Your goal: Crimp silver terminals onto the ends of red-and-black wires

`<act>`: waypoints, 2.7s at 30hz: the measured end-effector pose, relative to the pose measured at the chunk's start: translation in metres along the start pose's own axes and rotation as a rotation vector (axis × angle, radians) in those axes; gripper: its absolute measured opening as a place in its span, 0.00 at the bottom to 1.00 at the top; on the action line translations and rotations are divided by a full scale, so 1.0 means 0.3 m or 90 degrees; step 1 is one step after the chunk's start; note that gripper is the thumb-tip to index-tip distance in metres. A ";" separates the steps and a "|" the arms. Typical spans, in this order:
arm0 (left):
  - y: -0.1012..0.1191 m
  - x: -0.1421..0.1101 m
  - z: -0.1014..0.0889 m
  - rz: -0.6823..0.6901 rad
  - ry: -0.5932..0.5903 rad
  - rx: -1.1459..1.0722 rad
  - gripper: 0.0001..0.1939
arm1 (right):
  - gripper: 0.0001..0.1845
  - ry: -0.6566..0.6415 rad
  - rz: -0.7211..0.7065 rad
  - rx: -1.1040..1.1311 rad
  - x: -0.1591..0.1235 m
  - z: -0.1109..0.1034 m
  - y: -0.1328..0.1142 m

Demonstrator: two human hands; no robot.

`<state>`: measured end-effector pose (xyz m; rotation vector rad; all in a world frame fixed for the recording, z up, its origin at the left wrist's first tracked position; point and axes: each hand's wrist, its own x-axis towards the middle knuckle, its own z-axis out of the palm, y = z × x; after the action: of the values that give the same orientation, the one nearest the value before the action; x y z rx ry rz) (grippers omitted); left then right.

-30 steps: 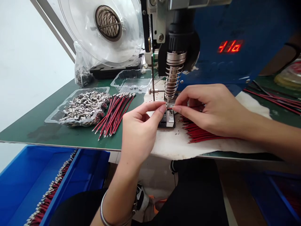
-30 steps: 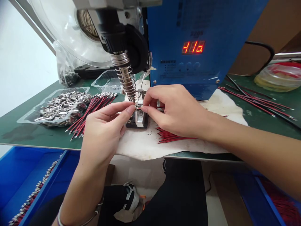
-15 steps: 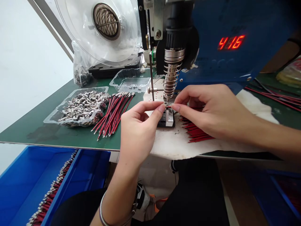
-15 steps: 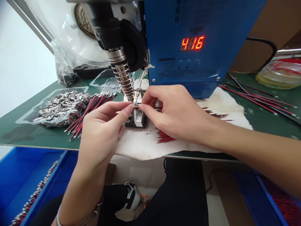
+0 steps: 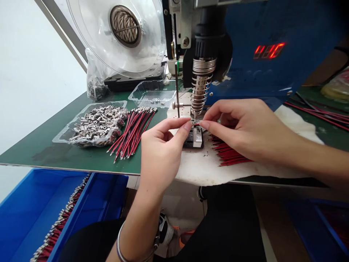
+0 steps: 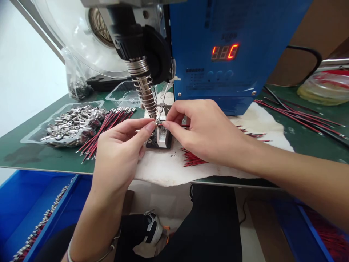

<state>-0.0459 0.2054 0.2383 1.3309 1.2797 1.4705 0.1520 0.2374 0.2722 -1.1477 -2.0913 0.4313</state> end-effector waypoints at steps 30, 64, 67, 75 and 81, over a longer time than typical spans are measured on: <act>0.001 -0.001 0.000 -0.001 -0.017 0.012 0.06 | 0.08 -0.009 -0.034 -0.010 0.005 -0.006 -0.002; 0.000 -0.005 -0.002 0.001 -0.002 0.027 0.08 | 0.11 0.008 0.008 0.012 -0.005 0.002 -0.007; 0.000 -0.002 0.000 0.001 0.000 0.027 0.07 | 0.12 0.008 0.025 0.016 -0.008 0.006 -0.005; 0.003 -0.005 0.002 0.002 0.000 0.022 0.07 | 0.12 0.000 0.064 0.034 -0.005 0.012 -0.004; 0.009 -0.005 0.002 -0.005 0.007 0.020 0.06 | 0.15 0.001 0.078 0.044 0.004 0.013 -0.011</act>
<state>-0.0449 0.2033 0.2405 1.3378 1.3183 1.4605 0.1468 0.2369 0.2718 -1.2391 -1.9950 0.5562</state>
